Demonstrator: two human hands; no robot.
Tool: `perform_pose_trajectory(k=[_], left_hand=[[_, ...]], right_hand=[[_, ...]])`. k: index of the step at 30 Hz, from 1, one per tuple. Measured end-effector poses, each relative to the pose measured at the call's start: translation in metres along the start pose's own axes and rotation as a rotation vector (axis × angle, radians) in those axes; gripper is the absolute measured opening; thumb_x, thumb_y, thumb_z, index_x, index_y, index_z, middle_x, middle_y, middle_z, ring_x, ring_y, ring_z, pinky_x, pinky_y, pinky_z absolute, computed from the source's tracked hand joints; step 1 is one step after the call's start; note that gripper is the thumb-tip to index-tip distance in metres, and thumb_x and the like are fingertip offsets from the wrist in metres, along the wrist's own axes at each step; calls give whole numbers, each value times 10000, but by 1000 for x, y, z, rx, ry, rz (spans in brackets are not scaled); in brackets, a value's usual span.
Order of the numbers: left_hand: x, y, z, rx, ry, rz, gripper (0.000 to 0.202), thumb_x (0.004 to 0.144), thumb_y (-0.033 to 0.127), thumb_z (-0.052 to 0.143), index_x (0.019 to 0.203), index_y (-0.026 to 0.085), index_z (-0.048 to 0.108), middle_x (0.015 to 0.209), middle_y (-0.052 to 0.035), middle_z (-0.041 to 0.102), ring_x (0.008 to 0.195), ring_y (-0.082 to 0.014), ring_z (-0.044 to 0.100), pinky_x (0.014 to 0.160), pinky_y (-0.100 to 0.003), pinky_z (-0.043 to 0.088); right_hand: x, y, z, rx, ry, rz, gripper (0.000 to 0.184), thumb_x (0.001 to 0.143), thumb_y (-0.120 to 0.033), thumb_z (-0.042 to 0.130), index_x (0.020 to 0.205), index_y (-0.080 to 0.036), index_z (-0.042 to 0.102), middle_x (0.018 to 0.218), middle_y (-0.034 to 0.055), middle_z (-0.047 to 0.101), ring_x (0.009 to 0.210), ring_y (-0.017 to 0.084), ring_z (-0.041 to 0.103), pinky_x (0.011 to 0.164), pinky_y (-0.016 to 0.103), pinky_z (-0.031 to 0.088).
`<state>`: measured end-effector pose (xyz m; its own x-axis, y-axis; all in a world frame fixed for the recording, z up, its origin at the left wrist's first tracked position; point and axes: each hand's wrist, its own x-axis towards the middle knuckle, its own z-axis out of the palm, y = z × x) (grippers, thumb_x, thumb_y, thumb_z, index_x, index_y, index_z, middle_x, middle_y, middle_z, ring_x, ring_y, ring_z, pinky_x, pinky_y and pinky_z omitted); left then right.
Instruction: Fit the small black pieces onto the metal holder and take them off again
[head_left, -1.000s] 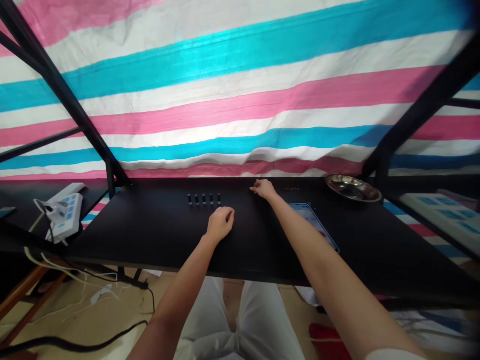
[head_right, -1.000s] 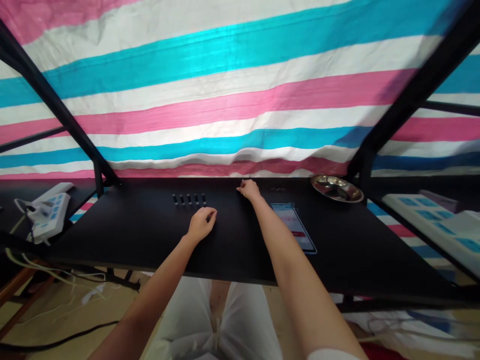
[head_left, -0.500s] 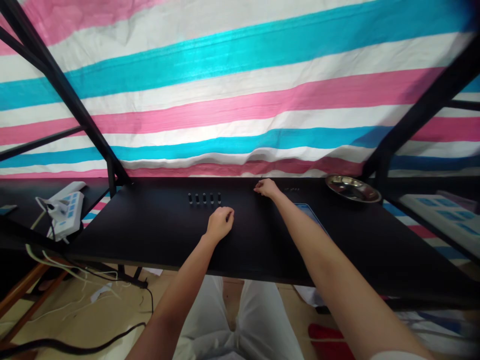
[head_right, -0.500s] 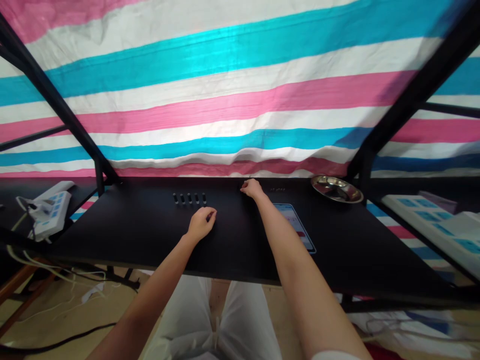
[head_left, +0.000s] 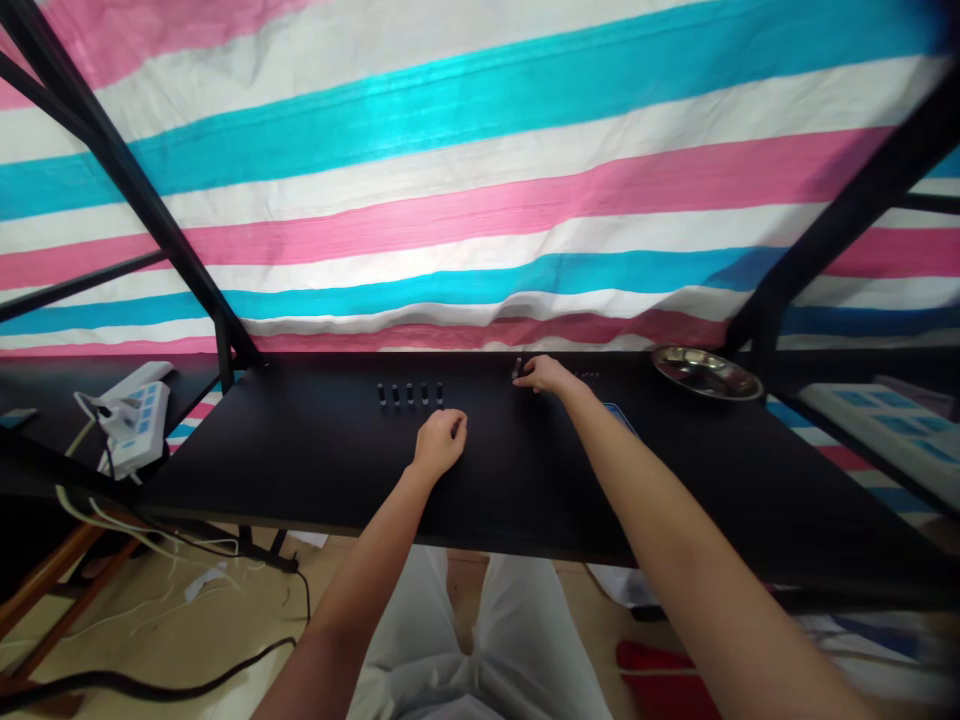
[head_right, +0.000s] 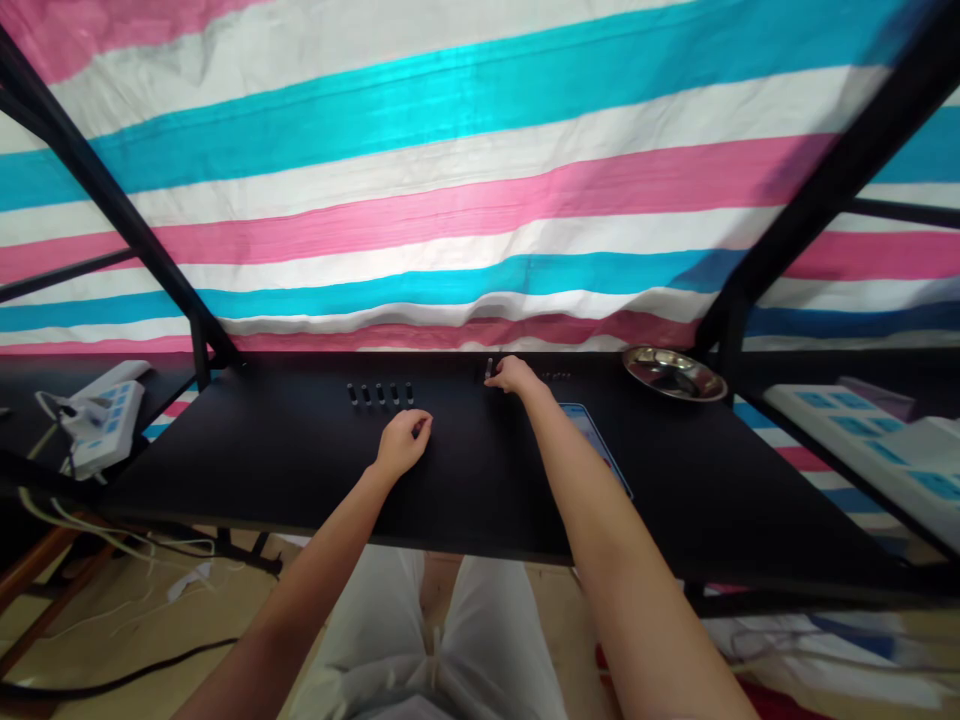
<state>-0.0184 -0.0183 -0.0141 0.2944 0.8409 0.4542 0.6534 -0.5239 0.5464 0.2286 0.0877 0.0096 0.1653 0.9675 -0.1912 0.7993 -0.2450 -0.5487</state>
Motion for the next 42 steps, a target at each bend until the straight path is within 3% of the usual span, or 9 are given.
perform_pose_trajectory(k=[5, 8, 11, 16, 26, 31, 36, 39, 42], left_hand=[[2, -1, 2, -110, 94, -88, 164, 811, 216, 457, 832, 179, 616, 760, -27, 633, 687, -126, 562, 693, -252, 458], [4, -4, 4, -243, 187, -171, 176, 816, 266, 466, 815, 170, 614, 722, -25, 632, 636, -116, 569, 665, -247, 464], [5, -7, 3, -372, 292, -258, 191, 812, 309, 480, 805, 164, 604, 699, -23, 625, 635, -112, 580, 651, -236, 470], [7, -9, -1, -537, 403, -387, 189, 794, 322, 500, 818, 155, 583, 658, -9, 601, 613, -102, 580, 615, -220, 475], [7, -3, -7, -611, 481, -409, 183, 792, 315, 502, 813, 145, 568, 648, -8, 575, 606, -98, 563, 609, -217, 471], [6, -3, -7, -567, 474, -343, 226, 810, 329, 484, 937, 150, 539, 668, 1, 555, 583, -84, 530, 578, -199, 448], [16, 0, -24, -491, 376, -233, 411, 782, 332, 548, 1156, 181, 469, 715, 21, 560, 490, -49, 441, 512, -176, 386], [27, 9, -42, -398, 210, -128, 281, 780, 333, 553, 1015, 181, 584, 676, 18, 572, 470, -51, 412, 504, -185, 371], [34, 20, -56, -351, 145, -42, 201, 787, 312, 538, 895, 169, 630, 674, 4, 592, 487, -62, 431, 512, -195, 380]], right_hand=[[-38, -15, 4, 95, 43, -181, 201, 707, -304, 642, 790, -121, 646, 675, 63, 651, 552, 121, 580, 566, 227, 444], [-58, -32, 33, 272, -2, -378, 252, 702, -314, 648, 882, -138, 639, 744, 49, 660, 620, 119, 590, 618, 229, 459], [-67, -50, 66, 298, 57, -495, 299, 686, -291, 664, 950, -155, 627, 808, 37, 646, 678, 119, 573, 676, 251, 458], [-66, -70, 101, 182, 171, -478, 289, 678, -294, 679, 936, -172, 634, 889, 46, 604, 776, 148, 553, 722, 293, 429], [-66, -92, 117, 79, 206, -352, 171, 755, -354, 578, 801, -203, 645, 874, 35, 600, 871, 191, 541, 735, 321, 358], [-69, -89, 110, 162, 271, -384, 136, 757, -322, 556, 771, -202, 620, 817, 16, 598, 782, 161, 542, 703, 289, 351], [-90, -88, 73, -20, 405, -643, 128, 791, -275, 516, 791, -183, 605, 830, 49, 594, 833, 190, 525, 710, 303, 307], [-107, -92, 46, -252, 479, -776, 122, 793, -224, 493, 795, -166, 601, 865, 90, 590, 853, 219, 501, 740, 335, 269], [-122, -95, 24, -389, 519, -838, 115, 778, -191, 482, 785, -161, 593, 856, 100, 589, 854, 229, 486, 750, 347, 247]])
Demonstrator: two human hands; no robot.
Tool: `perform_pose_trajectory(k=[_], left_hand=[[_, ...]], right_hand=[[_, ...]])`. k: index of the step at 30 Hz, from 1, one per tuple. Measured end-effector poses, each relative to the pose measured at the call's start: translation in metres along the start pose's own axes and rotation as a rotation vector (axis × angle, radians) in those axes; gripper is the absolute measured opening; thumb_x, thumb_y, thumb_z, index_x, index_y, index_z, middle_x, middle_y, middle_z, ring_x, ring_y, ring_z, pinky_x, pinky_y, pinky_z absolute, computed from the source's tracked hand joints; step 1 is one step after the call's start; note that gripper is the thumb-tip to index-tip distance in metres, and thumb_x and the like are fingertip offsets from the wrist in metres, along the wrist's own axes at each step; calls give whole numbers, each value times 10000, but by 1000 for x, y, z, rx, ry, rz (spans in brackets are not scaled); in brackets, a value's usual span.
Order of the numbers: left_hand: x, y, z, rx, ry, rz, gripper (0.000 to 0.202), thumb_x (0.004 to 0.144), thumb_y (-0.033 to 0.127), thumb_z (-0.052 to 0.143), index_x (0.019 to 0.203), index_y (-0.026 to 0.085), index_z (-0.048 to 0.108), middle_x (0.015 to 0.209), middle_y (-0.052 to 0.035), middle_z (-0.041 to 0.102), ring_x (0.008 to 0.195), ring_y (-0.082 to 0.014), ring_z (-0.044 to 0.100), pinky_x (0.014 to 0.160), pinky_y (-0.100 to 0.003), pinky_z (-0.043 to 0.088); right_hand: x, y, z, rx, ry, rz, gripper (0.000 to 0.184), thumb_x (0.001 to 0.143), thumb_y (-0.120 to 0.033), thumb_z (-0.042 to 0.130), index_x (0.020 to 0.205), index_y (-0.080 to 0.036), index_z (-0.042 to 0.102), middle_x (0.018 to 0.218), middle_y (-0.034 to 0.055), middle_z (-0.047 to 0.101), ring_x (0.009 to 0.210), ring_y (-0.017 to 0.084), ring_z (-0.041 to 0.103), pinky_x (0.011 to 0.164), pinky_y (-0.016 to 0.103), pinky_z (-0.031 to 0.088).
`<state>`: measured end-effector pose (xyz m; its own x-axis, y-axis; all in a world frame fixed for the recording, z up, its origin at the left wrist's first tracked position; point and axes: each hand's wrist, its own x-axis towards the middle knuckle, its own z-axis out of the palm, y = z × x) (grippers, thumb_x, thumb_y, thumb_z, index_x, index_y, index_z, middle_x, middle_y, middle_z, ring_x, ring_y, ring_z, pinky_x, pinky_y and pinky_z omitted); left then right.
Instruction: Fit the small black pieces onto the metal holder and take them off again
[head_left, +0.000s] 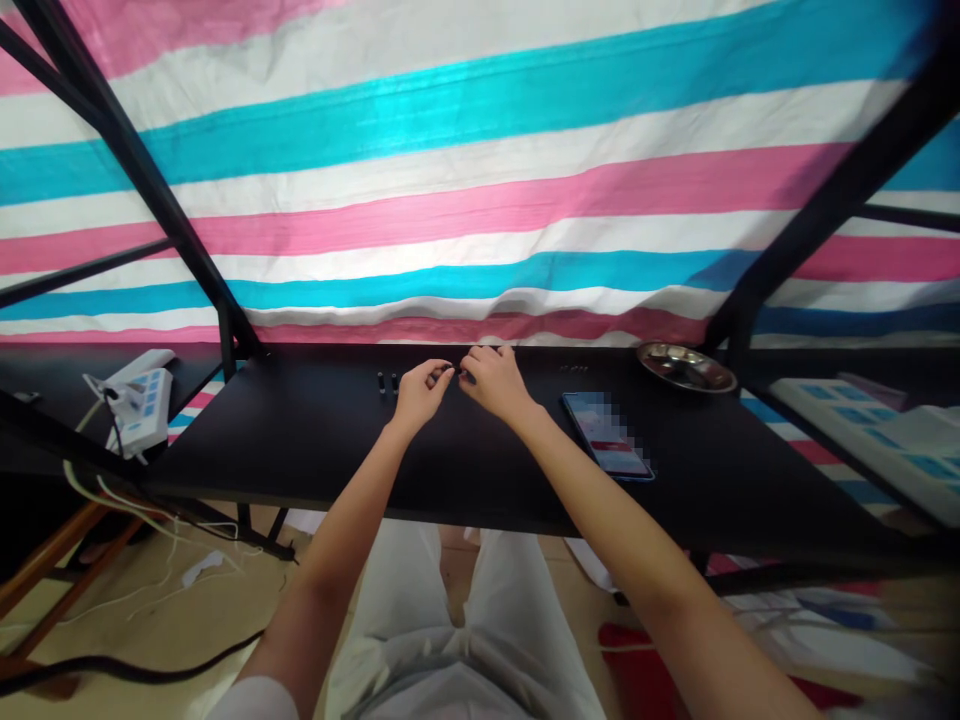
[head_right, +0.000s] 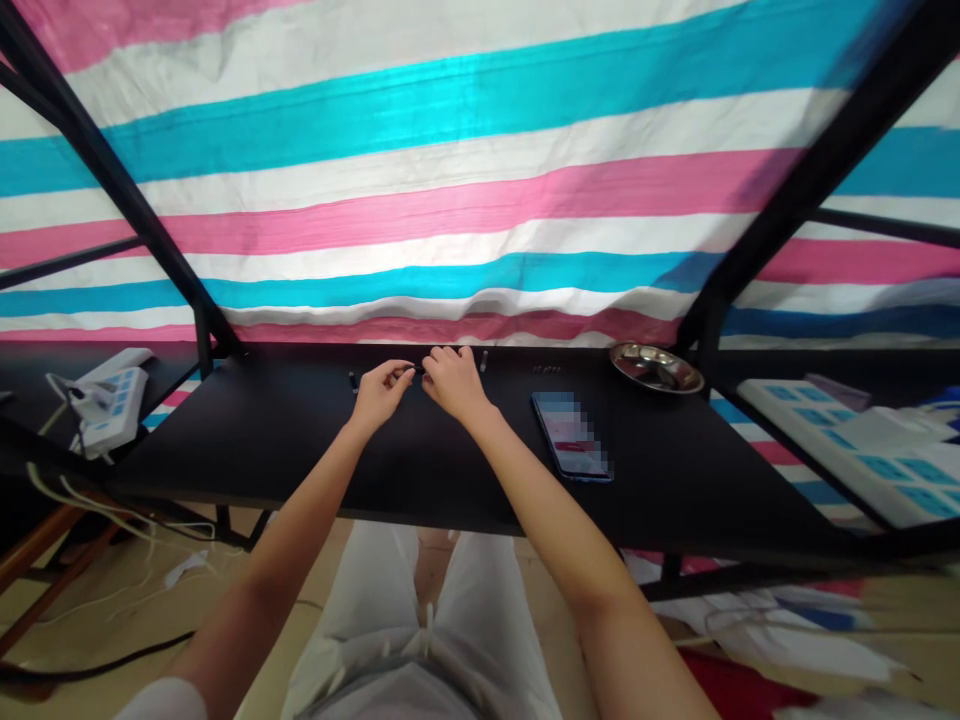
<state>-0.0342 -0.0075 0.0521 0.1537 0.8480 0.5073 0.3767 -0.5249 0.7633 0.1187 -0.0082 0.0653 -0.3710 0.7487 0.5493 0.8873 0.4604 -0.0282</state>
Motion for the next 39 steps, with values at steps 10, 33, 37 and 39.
perform_pose_trajectory(k=[10, 33, 37, 39], left_hand=[[1, 28, -6, -248, 8, -56, 185, 752, 261, 581, 912, 172, 611, 770, -2, 577, 510, -48, 521, 499, -180, 418], [-7, 24, 3, -384, 193, -141, 274, 800, 392, 522, 684, 145, 552, 602, 5, 591, 428, -42, 488, 496, -190, 434], [-9, 19, -4, -331, 150, -199, 235, 743, 375, 593, 743, 141, 582, 640, 3, 600, 442, -45, 494, 467, -183, 420], [-12, 19, -3, -296, 46, -211, 245, 699, 358, 639, 795, 136, 601, 658, 1, 607, 448, -51, 501, 453, -183, 415]], right_hand=[[-14, 11, -34, 754, 120, 252, 199, 782, -362, 513, 858, -188, 573, 755, 27, 609, 677, 145, 535, 675, 290, 358], [-20, 10, -22, 1247, 404, 511, 381, 681, -563, 615, 709, -192, 531, 516, -51, 448, 456, 67, 381, 444, 212, 286], [-22, 17, -23, 1290, 486, 574, 372, 691, -561, 603, 730, -202, 516, 544, -56, 441, 467, 65, 390, 458, 213, 307], [-22, 10, -23, 1300, 337, 519, 367, 697, -552, 604, 748, -195, 536, 560, -45, 475, 482, 69, 415, 477, 219, 331]])
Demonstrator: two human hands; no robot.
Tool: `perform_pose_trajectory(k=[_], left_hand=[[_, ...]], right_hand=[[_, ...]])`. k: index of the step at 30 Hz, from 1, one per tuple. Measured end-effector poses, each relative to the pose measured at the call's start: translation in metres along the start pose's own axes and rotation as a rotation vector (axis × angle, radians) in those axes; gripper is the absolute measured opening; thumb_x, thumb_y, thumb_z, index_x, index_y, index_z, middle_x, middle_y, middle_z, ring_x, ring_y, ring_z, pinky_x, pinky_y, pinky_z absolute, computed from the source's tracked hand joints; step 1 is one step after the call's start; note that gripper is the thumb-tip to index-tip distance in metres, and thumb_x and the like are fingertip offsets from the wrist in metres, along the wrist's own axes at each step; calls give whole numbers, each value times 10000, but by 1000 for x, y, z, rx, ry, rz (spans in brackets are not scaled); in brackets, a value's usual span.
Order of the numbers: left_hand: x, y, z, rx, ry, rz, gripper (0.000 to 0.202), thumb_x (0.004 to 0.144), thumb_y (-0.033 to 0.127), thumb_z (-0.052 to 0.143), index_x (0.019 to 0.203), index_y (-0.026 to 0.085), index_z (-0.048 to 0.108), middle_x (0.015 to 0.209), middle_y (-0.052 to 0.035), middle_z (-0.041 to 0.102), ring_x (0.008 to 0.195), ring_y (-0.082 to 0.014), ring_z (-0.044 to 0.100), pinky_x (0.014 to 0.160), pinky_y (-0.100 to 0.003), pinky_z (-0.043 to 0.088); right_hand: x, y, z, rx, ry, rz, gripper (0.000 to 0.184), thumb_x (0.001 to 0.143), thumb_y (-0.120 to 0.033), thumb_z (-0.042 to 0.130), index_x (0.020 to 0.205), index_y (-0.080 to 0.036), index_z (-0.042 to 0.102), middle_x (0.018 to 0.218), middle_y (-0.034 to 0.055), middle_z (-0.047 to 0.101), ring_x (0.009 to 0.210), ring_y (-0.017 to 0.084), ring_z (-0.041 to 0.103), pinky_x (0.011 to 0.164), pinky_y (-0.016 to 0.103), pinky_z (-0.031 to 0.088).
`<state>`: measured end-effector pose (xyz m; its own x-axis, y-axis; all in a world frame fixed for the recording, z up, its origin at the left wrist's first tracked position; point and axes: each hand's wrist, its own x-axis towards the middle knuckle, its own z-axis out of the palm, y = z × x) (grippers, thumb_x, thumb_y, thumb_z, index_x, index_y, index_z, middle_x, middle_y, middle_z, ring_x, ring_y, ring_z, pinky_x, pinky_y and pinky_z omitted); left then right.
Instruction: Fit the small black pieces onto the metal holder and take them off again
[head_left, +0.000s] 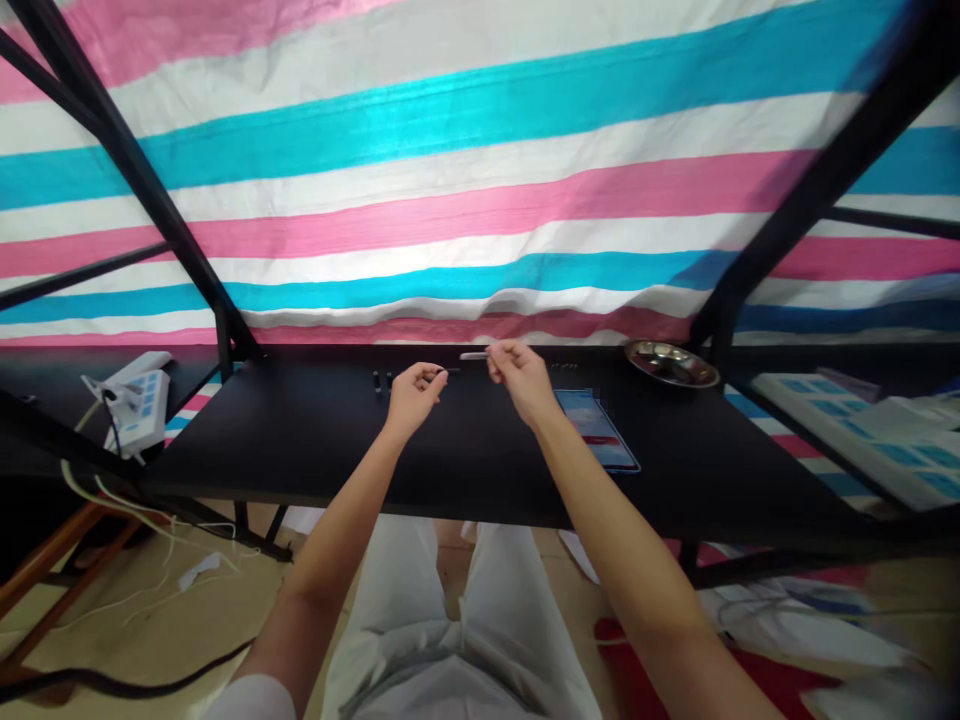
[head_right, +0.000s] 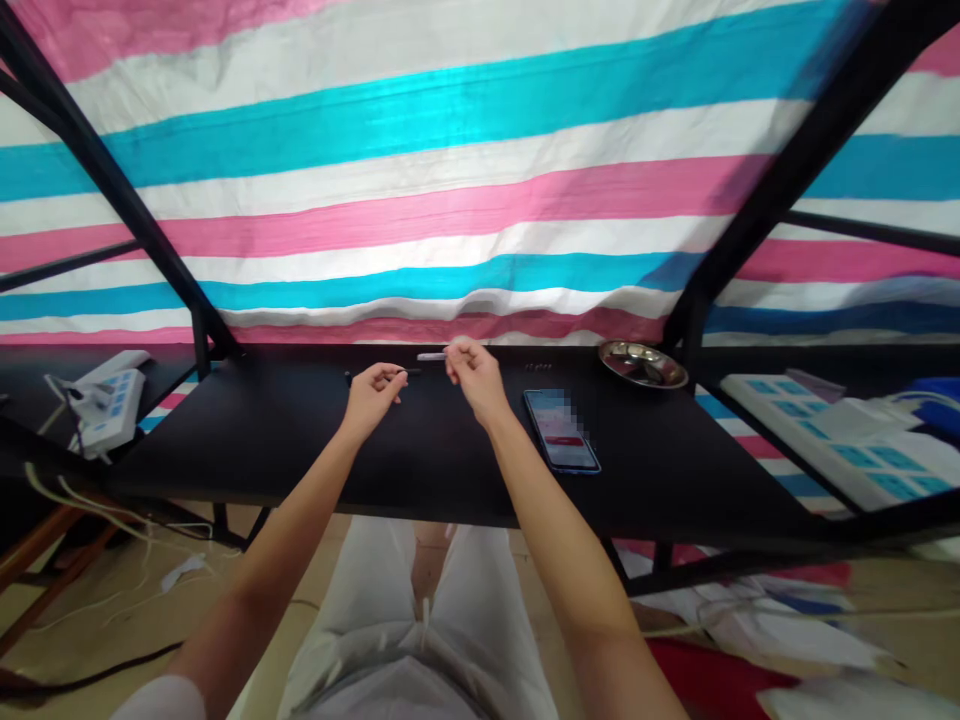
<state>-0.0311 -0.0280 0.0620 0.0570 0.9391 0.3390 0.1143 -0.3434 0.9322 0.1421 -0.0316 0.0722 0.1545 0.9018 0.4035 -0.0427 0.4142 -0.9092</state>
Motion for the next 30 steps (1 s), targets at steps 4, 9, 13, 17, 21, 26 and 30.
perform_pose_trajectory(k=[4, 9, 13, 17, 21, 26, 30], left_hand=[[-4, -1, 6, -14, -41, 10, 276, 695, 378, 639, 824, 136, 609, 685, -6, 621, 459, -54, 510, 463, -190, 423], [-3, -4, 6, -41, -57, 4, 283, 700, 400, 635, 795, 135, 607, 666, -9, 629, 455, -56, 510, 467, -193, 423], [-2, -7, 7, -54, -71, 11, 273, 729, 400, 606, 783, 132, 604, 632, 0, 611, 436, -49, 494, 456, -185, 407], [-1, -11, 10, -13, -91, 19, 260, 732, 377, 607, 830, 136, 631, 626, 9, 602, 421, -43, 472, 437, -181, 391], [-1, -19, 11, 22, -119, 23, 244, 738, 334, 609, 881, 146, 666, 655, 0, 604, 425, -43, 454, 436, -189, 388], [0, -38, 10, 55, -231, 84, 219, 756, 310, 600, 899, 169, 689, 754, -11, 586, 462, -38, 479, 466, -196, 405], [1, -56, 17, 107, -265, 74, 231, 762, 307, 589, 923, 171, 685, 750, -7, 574, 467, -40, 489, 479, -197, 418]], right_hand=[[-9, 2, 13, -96, -226, 64, 387, 713, -563, 577, 775, -181, 568, 557, -38, 500, 486, 77, 436, 492, 228, 353], [-10, 11, 11, -196, -294, 59, 385, 741, -550, 547, 799, -172, 586, 567, -35, 504, 486, 79, 431, 493, 228, 350], [-11, 14, 10, -282, -293, 4, 379, 756, -540, 526, 786, -170, 600, 592, -20, 524, 534, 94, 457, 525, 235, 367], [-12, 18, 8, -303, -328, -24, 337, 744, -494, 556, 789, -165, 615, 709, 17, 603, 640, 121, 515, 601, 254, 403], [-11, 23, 2, -392, -395, 3, 294, 729, -440, 584, 814, -163, 631, 661, 3, 589, 586, 111, 487, 571, 248, 385], [-9, 31, -3, -527, -478, -2, 201, 714, -356, 589, 730, -157, 613, 608, -18, 547, 554, 94, 448, 551, 230, 358], [-9, 44, -4, -639, -519, -24, 175, 717, -311, 559, 636, -157, 578, 575, -20, 529, 546, 94, 444, 546, 225, 343]])
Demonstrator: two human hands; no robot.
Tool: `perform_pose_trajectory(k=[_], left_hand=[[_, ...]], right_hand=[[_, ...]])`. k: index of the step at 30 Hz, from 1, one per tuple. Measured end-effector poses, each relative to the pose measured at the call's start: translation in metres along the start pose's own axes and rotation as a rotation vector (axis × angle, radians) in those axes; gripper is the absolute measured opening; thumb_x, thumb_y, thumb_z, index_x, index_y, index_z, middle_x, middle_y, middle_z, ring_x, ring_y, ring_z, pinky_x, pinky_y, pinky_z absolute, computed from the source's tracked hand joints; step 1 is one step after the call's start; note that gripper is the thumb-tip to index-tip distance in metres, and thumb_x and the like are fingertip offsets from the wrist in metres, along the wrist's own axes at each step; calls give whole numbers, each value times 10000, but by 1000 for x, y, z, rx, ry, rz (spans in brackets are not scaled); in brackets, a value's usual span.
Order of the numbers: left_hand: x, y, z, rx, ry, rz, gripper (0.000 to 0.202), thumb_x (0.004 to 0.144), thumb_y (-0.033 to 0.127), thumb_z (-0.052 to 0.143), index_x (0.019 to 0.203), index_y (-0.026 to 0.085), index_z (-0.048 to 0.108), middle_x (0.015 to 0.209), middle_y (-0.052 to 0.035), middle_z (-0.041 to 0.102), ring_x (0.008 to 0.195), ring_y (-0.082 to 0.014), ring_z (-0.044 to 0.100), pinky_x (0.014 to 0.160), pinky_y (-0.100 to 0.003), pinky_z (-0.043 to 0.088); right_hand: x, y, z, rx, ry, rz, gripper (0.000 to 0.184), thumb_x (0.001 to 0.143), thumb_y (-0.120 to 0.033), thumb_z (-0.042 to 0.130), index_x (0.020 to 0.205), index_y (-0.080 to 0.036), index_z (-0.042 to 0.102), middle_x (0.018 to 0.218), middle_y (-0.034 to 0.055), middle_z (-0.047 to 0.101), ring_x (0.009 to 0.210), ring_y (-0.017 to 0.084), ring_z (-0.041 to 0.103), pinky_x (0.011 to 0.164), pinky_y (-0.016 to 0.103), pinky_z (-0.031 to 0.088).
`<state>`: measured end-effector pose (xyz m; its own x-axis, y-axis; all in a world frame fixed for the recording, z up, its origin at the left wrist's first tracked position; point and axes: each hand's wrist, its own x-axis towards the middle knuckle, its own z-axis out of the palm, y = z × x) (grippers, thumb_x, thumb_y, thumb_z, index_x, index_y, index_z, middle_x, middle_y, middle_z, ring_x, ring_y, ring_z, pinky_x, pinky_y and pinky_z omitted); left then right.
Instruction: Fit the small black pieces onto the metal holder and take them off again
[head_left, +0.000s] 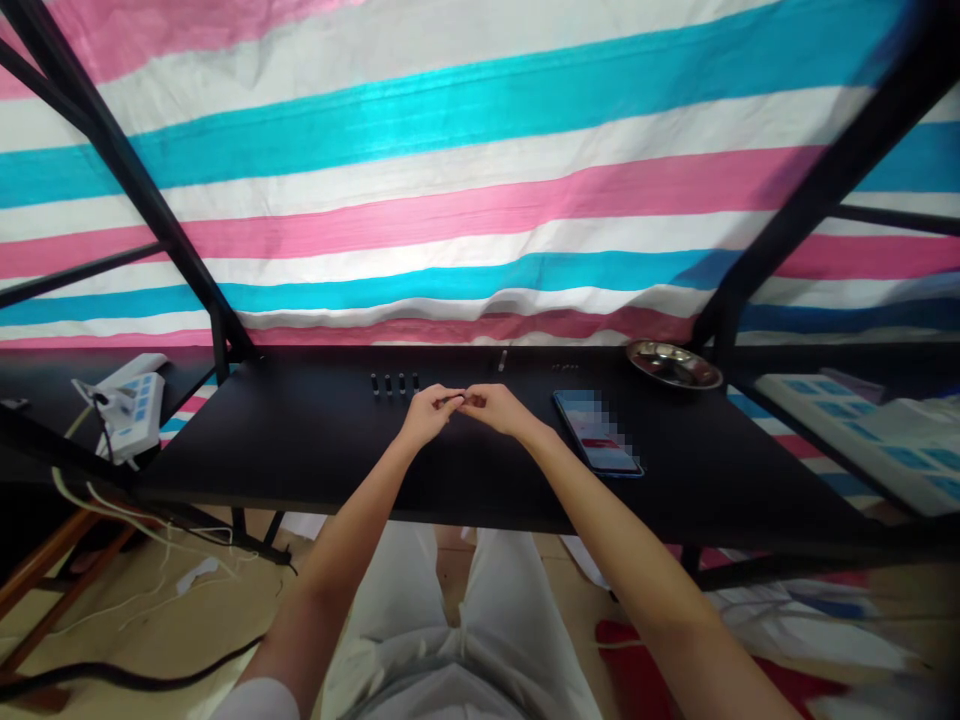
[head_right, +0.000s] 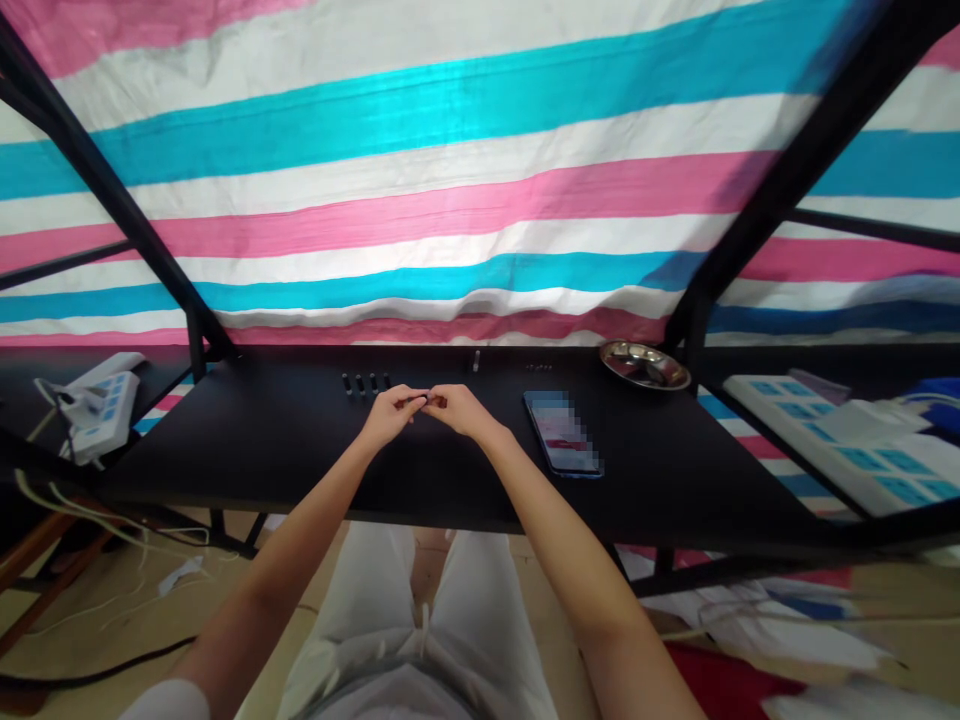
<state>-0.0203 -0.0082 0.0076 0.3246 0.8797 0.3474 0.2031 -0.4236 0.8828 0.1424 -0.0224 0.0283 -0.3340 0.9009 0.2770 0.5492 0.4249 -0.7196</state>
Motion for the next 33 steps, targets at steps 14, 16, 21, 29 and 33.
perform_pose_trajectory(k=[14, 16, 21, 29, 33], left_hand=[[-14, -25, 11, 251, 150, 0, 273, 808, 348, 494, 737, 142, 659, 616, -17, 605, 509, -83, 475, 534, -211, 394], [-17, -22, 11, 337, 127, 43, 263, 815, 331, 486, 737, 151, 660, 625, -17, 605, 525, -87, 477, 554, -215, 388], [-20, -20, 12, 460, 88, 100, 270, 837, 313, 455, 749, 159, 658, 643, -19, 594, 542, -95, 483, 569, -220, 380], [-21, -19, 11, 490, 80, 105, 290, 853, 314, 432, 743, 160, 652, 642, -21, 582, 550, -97, 483, 574, -220, 378], [-20, -19, 12, 484, 81, 106, 287, 851, 314, 439, 736, 157, 650, 630, -19, 575, 547, -97, 479, 574, -221, 375]], right_hand=[[14, 91, -11, -262, 400, 463, 152, 713, -319, 568, 697, -179, 627, 726, 47, 659, 698, 173, 585, 615, 250, 387], [19, 93, -11, -275, 401, 509, 164, 720, -326, 566, 727, -180, 640, 764, 55, 670, 734, 183, 596, 629, 254, 398], [34, 91, -9, -309, 394, 541, 185, 746, -324, 551, 803, -185, 659, 831, 64, 683, 795, 188, 611, 671, 259, 419], [53, 96, -10, -379, 341, 607, 211, 742, -310, 554, 867, -195, 679, 897, 90, 682, 866, 208, 617, 717, 272, 431], [57, 97, -10, -402, 314, 650, 230, 732, -316, 559, 879, -192, 686, 910, 106, 675, 872, 225, 618, 722, 288, 435]])
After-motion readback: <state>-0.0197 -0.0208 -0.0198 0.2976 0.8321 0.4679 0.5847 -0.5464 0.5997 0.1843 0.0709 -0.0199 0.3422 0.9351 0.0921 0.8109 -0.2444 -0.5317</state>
